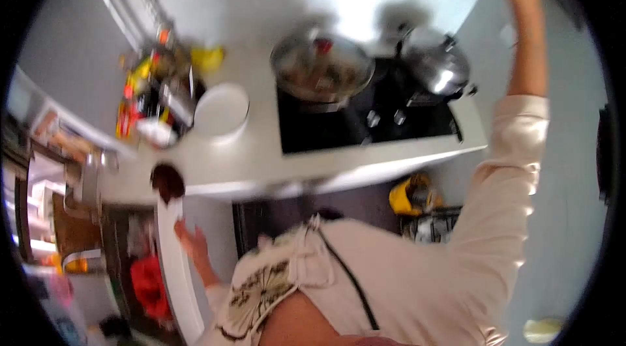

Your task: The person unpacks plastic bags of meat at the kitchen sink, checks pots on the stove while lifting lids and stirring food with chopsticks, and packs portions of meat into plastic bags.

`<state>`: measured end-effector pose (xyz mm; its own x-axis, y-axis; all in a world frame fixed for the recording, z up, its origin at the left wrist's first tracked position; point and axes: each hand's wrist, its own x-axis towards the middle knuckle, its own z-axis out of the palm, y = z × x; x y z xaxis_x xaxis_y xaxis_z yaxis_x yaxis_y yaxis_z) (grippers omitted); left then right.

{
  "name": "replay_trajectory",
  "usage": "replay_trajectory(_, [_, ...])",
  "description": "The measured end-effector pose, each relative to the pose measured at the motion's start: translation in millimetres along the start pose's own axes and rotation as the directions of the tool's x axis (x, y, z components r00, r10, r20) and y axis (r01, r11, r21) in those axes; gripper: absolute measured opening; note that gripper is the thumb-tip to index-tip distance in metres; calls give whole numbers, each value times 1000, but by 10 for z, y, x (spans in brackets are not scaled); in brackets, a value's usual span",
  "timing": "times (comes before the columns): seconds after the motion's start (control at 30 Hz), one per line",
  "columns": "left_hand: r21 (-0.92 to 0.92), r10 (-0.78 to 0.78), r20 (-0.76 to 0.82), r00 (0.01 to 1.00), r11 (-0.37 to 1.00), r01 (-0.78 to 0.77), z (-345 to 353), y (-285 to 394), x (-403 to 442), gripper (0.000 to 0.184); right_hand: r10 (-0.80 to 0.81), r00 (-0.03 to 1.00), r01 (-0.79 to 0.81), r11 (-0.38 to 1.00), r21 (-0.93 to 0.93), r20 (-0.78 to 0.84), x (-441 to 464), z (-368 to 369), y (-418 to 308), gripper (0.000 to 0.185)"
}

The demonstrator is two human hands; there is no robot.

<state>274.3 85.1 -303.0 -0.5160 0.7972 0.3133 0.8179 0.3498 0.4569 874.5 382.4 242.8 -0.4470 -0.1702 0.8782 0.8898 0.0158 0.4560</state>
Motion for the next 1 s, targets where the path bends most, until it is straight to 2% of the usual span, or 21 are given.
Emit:
replay_trajectory(0.03, [84, -34, 12, 999, 996, 33, -124, 239, -12, 48, -138, 982, 132, 990, -54, -128, 85, 38, 24, 61])
replay_trajectory(0.07, [72, 98, 8, 995, 993, -98, -191, 194, -26, 46, -166, 976, 161, 986, -49, -139, 134, 77, -11, 62])
replay_trajectory(0.33, [68, 38, -18, 999, 997, -37, -267, 173, -249, 46, -267, 949, 271, 963, 2, -169, 221, 122, -270, 63])
replay_trajectory(0.67, [43, 64, -42, 997, 997, -62, -150, 234, -283, 44, -356, 900, 369, 929, 6, -250, 416, 92, -405, 65])
replay_trajectory(0.83, [-14, 79, -35, 996, 997, -79, -101, 301, -356, 44, -395, 876, 403, 915, -30, -276, 505, 91, -396, 66])
replay_trajectory(0.87, [-18, 44, -17, 999, 999, -45, -78, 221, -374, 44, -405, 872, 408, 912, -49, -276, 485, 76, -382, 66])
replay_trajectory(0.93, [-43, 15, -25, 1000, 999, -16, 55, 257, -298, 45, -298, 918, 314, 949, 20, -261, 386, 68, -277, 66])
replay_trajectory(1.0, [32, -12, -3, 1000, 999, 12, -2, 257, -318, 45, -242, 941, 251, 968, 7, -237, 247, -8, -253, 62])
